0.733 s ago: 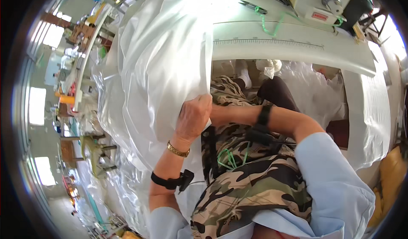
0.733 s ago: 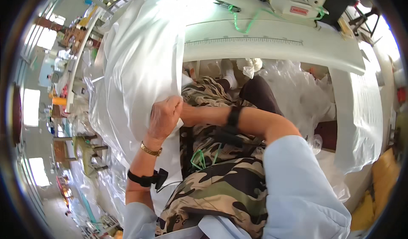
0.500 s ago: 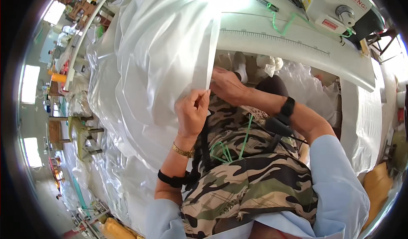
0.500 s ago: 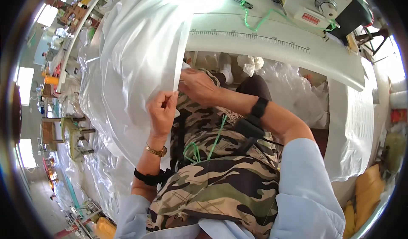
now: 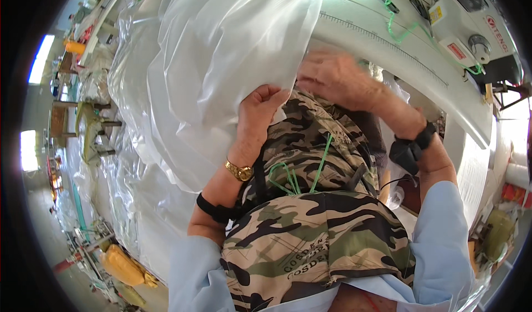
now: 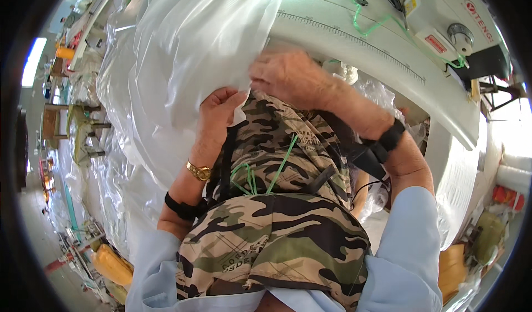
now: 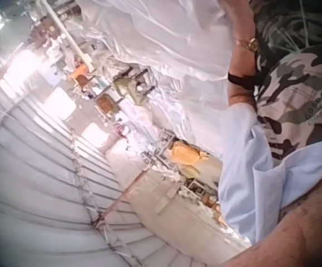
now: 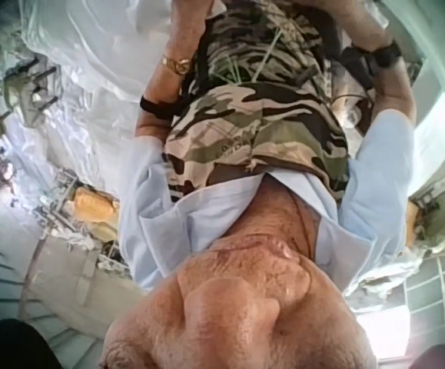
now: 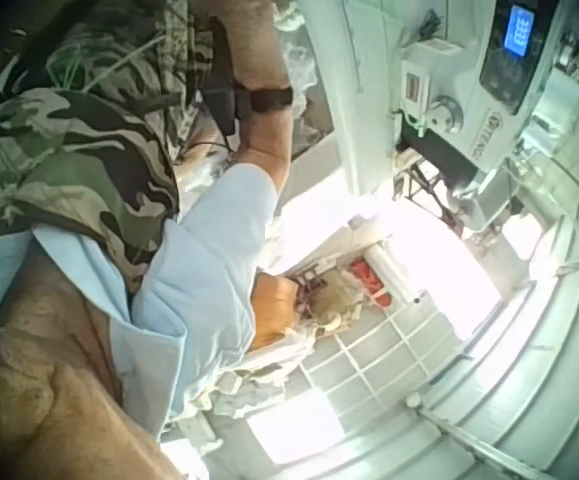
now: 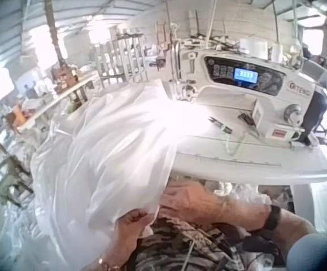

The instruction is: Sewing together large white plastic sheets using an industrial sewing machine.

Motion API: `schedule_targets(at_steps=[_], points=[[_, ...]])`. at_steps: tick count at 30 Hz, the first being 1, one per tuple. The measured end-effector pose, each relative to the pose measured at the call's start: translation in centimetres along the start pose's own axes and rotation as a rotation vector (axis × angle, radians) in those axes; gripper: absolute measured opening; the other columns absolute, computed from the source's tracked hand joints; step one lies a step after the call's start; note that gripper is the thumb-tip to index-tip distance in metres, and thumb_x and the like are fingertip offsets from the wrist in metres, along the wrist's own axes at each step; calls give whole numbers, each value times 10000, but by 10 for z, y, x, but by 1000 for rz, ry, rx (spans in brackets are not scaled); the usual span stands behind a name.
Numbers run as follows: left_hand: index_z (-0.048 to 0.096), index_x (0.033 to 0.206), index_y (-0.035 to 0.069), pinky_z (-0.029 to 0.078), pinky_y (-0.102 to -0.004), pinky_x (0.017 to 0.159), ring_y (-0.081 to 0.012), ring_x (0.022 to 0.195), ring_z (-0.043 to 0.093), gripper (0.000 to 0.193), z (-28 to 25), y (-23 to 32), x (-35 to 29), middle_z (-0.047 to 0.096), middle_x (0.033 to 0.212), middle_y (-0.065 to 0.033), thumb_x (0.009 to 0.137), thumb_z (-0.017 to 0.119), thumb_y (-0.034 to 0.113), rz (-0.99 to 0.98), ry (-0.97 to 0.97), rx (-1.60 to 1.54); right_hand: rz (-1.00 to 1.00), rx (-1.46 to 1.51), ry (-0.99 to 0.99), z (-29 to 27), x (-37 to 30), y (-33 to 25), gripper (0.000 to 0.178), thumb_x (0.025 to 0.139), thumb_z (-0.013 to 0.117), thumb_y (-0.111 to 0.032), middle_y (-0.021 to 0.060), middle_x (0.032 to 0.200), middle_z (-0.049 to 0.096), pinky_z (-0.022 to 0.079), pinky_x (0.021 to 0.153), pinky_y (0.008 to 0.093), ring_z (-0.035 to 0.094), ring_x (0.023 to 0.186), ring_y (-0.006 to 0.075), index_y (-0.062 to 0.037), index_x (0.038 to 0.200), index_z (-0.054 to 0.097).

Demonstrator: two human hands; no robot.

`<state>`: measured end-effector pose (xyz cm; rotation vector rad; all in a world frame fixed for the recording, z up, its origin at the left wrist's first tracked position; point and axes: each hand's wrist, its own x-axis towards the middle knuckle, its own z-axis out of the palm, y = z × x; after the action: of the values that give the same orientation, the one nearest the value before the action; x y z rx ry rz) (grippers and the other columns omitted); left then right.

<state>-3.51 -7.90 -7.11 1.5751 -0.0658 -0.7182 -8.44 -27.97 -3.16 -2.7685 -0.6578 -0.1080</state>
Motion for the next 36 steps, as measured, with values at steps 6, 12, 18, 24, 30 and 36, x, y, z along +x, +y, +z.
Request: schedule_targets(at_steps=[6,12,18,24,30,36], points=[[642,879,36,195,-208,385,-25,407,253,87,-15,-6,7,394,549,94,865,704,95,-165,-207,-294,-284,-39,205,-4,10,11,148,836,674,-187,36,1026,629,400,980,379,547,1069,208,-78,932,643],[647,877,53,177,-205,389,-19,413,241,104,-20,-3,0,396,549,98,867,719,127,-210,-242,-345,-319,37,94,2,18,9,135,819,677,-201,17,926,598,413,952,365,548,986,201,-100,901,642],[628,974,11,421,-282,526,-154,561,517,298,-4,8,-27,540,663,-11,790,783,187,686,99,860,-319,12,83,2,19,7,112,840,653,-214,11,836,554,433,887,352,553,925,187,-108,852,619],[464,1263,26,489,-401,683,-317,765,643,549,9,4,-27,647,781,-98,783,727,69,971,246,862,-332,-19,129,4,22,2,138,860,635,-237,12,820,549,438,844,352,559,897,182,-102,855,601],[492,1296,39,503,-348,665,-276,757,659,491,3,8,-35,689,867,-116,829,637,-3,810,182,798,-286,-19,82,-1,24,6,118,876,626,-214,21,854,573,436,885,363,572,943,202,-99,901,626],[610,1139,-4,485,-350,631,-273,693,626,300,-5,14,-32,646,887,-151,841,597,-41,963,160,736,-151,193,92,-17,29,23,118,881,629,-192,53,881,592,424,937,393,587,944,260,-75,902,628]])
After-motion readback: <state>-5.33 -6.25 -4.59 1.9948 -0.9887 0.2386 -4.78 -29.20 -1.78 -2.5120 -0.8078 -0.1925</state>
